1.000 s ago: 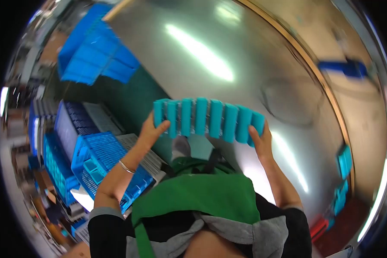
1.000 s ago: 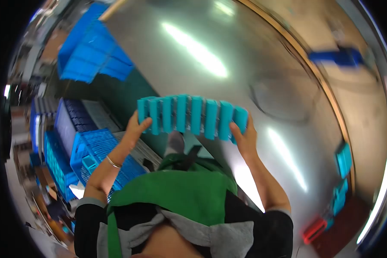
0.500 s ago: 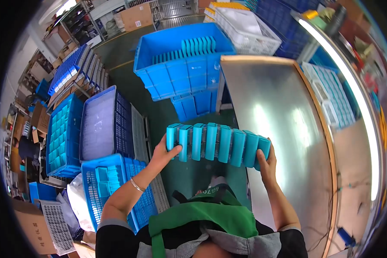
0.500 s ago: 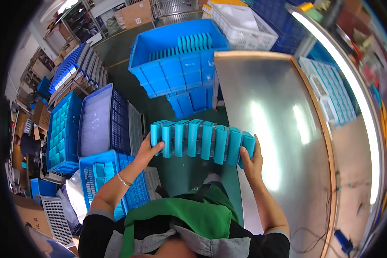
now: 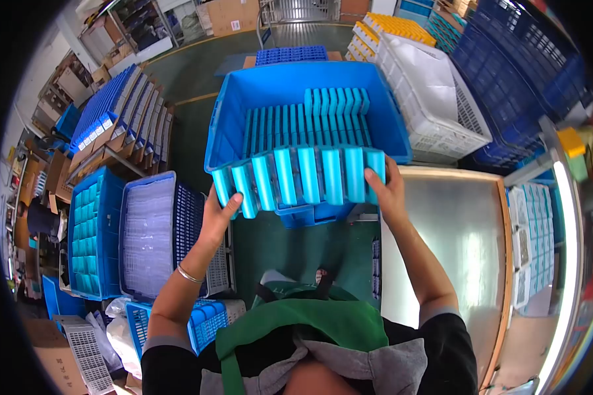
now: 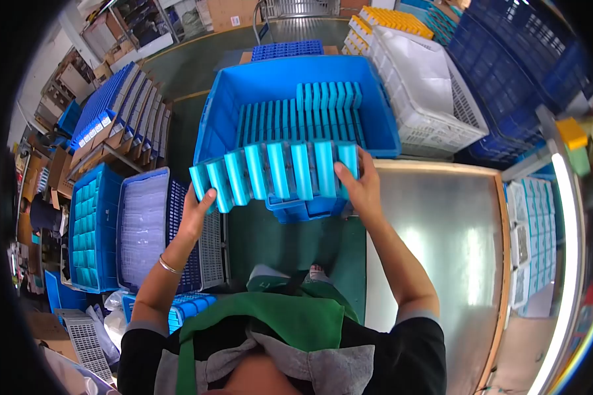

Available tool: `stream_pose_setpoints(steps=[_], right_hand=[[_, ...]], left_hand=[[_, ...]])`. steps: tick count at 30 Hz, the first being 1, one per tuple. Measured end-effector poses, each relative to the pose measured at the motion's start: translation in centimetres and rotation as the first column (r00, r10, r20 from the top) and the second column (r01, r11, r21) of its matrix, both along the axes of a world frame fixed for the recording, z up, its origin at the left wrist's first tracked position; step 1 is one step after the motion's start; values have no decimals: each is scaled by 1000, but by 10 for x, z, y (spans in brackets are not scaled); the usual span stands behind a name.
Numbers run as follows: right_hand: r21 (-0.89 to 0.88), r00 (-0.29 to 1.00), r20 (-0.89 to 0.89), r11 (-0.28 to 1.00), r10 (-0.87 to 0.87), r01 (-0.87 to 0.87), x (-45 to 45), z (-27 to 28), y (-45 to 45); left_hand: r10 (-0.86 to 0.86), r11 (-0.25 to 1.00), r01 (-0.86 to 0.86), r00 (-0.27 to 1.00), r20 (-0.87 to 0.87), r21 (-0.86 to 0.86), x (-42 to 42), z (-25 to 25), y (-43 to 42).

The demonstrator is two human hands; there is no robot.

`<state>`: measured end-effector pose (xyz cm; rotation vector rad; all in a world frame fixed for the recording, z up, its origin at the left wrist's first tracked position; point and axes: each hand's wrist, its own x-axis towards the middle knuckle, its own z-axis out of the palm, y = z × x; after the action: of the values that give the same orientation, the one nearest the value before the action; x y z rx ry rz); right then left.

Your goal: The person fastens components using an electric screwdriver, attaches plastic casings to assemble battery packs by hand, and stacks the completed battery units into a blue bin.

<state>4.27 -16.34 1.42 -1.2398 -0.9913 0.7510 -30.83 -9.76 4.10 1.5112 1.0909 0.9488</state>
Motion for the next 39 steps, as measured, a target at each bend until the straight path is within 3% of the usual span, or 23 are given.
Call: stream_pose_setpoints(steps=[3, 8, 17, 20, 22, 26, 27, 29, 32, 33, 34, 35, 36, 37, 38, 39], right_hand=[[-51, 998, 50, 998, -24, 27, 13, -28, 98], [-176, 976, -207, 979, 62, -100, 17, -80, 228], [-347, 852, -512, 934, -109, -89, -11, -218, 406], [-371, 856, -498, 926, -136, -69, -14, -252, 455], [-382, 847, -506, 923, -161, -52, -10, -287, 491], [-477, 851, -408, 872, -330, 110, 0, -335, 548], [-466, 777, -524, 881, -348, 80, 1, -362, 557], [-520, 818, -268, 791, -509, 322, -15, -372, 559], [-388, 711, -210, 725, -671, 570, -23, -384, 566], [-414, 678, -370, 766, -635, 492, -19, -378, 560], [-410, 698, -358, 776, -620, 479, -24, -377, 552], [-405, 721, -347, 789, -600, 462, -30, -375, 542], [-574, 761, -316, 753, -567, 322, -36, -363, 527], [-661, 699, -461, 737, -547, 140, -40, -348, 518], [-708, 606, -586, 704, -538, -59, -43, -336, 513], [-624, 438, -745, 758, -504, -189, -46, -350, 515]], left_hand=[[61, 997, -61, 998, 11, -44, 5, -15, 60], [73, 984, -65, 996, 47, -166, 8, -61, 171], [91, 933, -129, 988, -127, -336, -3, -148, 386], [155, 861, -282, 938, -310, -423, 10, -173, 432], [149, 848, -286, 937, -317, -446, 13, -199, 464], [145, 811, -293, 939, -311, -506, 30, -237, 525], [148, 798, -296, 941, -306, -525, 35, -248, 543], [123, 826, -239, 960, -251, -510, 39, -269, 578], [272, 801, -380, 919, -284, -463, 50, -313, 608], [300, 805, -402, 910, -287, -436, 53, -313, 606], [328, 806, -427, 898, -292, -409, 49, -312, 605], [239, 867, -387, 875, -421, -313, 40, -324, 606], [163, 918, -328, 824, -543, -223, 30, -336, 606], [229, 960, -280, 844, -485, -32, 36, -331, 590], [223, 957, -290, 774, -592, -18, 29, -344, 587], [212, 955, -296, 693, -689, -4, 21, -359, 585]])
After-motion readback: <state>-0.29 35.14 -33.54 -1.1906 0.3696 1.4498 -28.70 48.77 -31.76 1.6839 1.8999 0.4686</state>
